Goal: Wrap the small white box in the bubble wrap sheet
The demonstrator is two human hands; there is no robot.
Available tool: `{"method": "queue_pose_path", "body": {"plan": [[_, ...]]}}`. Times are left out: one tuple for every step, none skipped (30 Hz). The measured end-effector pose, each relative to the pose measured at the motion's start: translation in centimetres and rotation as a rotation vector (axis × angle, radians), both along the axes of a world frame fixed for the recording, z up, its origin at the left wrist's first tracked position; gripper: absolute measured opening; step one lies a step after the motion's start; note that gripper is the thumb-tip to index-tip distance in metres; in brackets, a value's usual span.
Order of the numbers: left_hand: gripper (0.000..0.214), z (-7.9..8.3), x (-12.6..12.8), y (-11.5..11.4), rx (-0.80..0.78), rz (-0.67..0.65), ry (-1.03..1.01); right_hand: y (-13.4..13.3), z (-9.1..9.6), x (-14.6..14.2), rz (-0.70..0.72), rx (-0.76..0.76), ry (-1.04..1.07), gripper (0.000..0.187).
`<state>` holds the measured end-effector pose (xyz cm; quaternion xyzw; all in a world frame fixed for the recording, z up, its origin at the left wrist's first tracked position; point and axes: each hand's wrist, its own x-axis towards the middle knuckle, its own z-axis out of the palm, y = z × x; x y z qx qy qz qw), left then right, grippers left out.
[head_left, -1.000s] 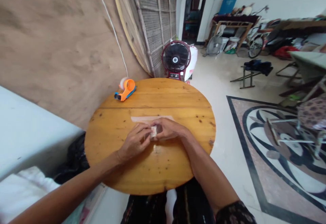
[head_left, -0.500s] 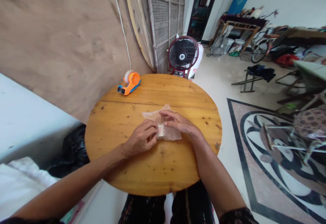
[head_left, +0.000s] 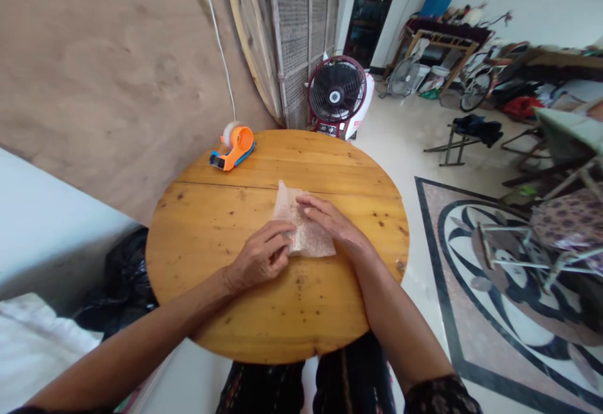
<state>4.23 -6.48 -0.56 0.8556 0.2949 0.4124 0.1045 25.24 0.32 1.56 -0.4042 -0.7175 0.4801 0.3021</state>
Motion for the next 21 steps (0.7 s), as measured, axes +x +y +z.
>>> {"method": "queue_pose_path", "body": {"plan": [[0.022,0.1,0.0,0.0,0.006,-0.002,0.003,0.1,-0.1,0.0,0.012,0.007,0.014,0.04],[0.023,0.1,0.0,0.0,0.012,-0.003,0.004,0.1,-0.2,0.1,0.02,0.014,0.03,0.037],[0.023,0.1,0.1,0.0,0.019,-0.002,0.002,0.1,-0.2,0.1,0.027,0.013,0.045,0.034],[0.024,0.1,0.1,0.0,0.026,0.002,-0.001,0.1,-0.2,0.2,0.024,0.004,0.058,0.03],[0.023,0.1,0.1,0.0,0.031,0.005,-0.002,0.0,0.0,0.4,0.012,-0.015,0.067,0.028],[0.023,0.1,0.1,0.0,0.034,0.008,-0.003,0.0,0.3,0.6,0.0,-0.039,0.072,0.027],[0.023,0.0,0.1,0.1,0.037,0.007,-0.002,-0.2,0.7,0.8,-0.01,-0.057,0.071,0.027],[0.023,0.0,0.0,0.2,0.038,0.001,-0.001,-0.3,1.1,1.0,-0.008,-0.069,0.056,0.028],[0.022,-0.1,0.0,0.2,0.038,-0.008,0.0,-0.5,1.6,1.2,0.008,-0.072,0.02,0.029],[0.022,-0.2,-0.1,0.3,0.037,-0.019,0.0,-0.7,2.1,1.3,0.035,-0.07,-0.034,0.03],[0.021,-0.2,-0.1,0.3,0.037,-0.029,0.0,-0.9,2.5,1.4,0.066,-0.067,-0.101,0.031],[0.02,-0.3,-0.2,0.4,0.037,-0.038,-0.003,-1.0,2.8,1.4,0.088,-0.065,-0.167,0.032],[0.019,-0.3,-0.2,0.4,0.039,-0.043,-0.006,-1.2,2.9,1.4,0.098,-0.066,-0.223,0.033],[0.019,-0.4,-0.3,0.4,0.039,-0.046,-0.009,-1.4,3.0,1.4,0.102,-0.066,-0.259,0.034],[0.019,-0.4,-0.3,0.4,0.04,-0.047,-0.011,-1.6,2.9,1.3,0.095,-0.061,-0.274,0.033],[0.019,-0.5,-0.4,0.4,0.042,-0.046,-0.011,-1.9,2.7,1.2,0.085,-0.057,-0.275,0.03],[0.02,-0.5,-0.4,0.4,0.045,-0.044,-0.01,-2.1,2.5,1.2,0.071,-0.055,-0.268,0.027],[0.023,-0.5,-0.4,0.4,0.049,-0.041,-0.009,-2.3,2.2,1.2,0.056,-0.058,-0.26,0.025],[0.027,-0.6,-0.5,0.3,0.055,-0.039,-0.004,-2.5,2.0,1.2,0.038,-0.064,-0.25,0.025],[0.032,-0.6,-0.5,0.4,0.061,-0.04,0.004,-2.7,1.7,1.2,0.013,-0.073,-0.24,0.025],[0.036,-0.6,-0.6,0.4,0.07,-0.044,0.015,-2.9,1.5,1.2,-0.014,-0.083,-0.229,0.027]]}}
